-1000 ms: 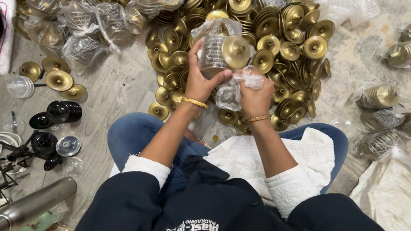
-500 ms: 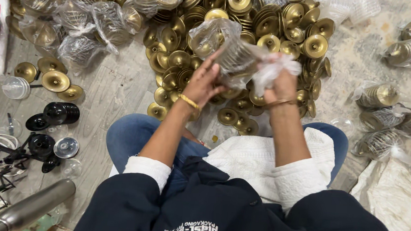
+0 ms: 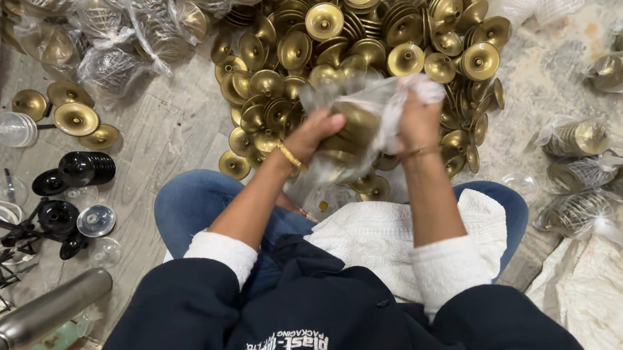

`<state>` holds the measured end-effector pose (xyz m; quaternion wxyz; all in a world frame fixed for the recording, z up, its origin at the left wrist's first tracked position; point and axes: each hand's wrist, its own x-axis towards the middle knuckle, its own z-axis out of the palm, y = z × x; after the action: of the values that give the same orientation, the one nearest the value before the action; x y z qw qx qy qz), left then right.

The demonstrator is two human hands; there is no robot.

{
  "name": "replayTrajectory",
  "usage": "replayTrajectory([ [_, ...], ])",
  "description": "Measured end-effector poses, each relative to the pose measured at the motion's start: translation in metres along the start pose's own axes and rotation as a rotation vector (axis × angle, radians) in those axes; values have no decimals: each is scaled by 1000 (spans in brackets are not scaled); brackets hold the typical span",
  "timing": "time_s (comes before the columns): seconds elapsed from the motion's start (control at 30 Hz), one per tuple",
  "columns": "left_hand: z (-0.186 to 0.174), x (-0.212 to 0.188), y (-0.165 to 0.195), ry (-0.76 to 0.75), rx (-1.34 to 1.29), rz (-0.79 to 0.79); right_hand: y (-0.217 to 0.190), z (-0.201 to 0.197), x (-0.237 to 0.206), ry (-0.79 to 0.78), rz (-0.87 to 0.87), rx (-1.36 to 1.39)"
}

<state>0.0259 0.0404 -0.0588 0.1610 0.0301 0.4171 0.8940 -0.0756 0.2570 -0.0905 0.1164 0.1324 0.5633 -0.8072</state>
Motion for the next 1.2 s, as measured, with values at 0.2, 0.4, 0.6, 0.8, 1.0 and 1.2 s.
replayTrajectory([
  [0.2,-8,16,15,303,-312,13,-2,-16,26,31,50,172],
  [0.4,-58,22,55,218,-381,480,-98,-14,11,-341,-52,514],
  [0.6,-87,27,34,775,-103,233,-125,-10,-29,-293,-6,454],
  [0.8,-65,24,19,551,1146,600,-120,-64,-36,-35,-93,370],
  [1.0,-25,34,20,623,996,10,-73,-46,-47,-116,-159,268],
  [1.2,-24,12,33,274,-74,228,-52,55,-78,-484,-259,-511],
])
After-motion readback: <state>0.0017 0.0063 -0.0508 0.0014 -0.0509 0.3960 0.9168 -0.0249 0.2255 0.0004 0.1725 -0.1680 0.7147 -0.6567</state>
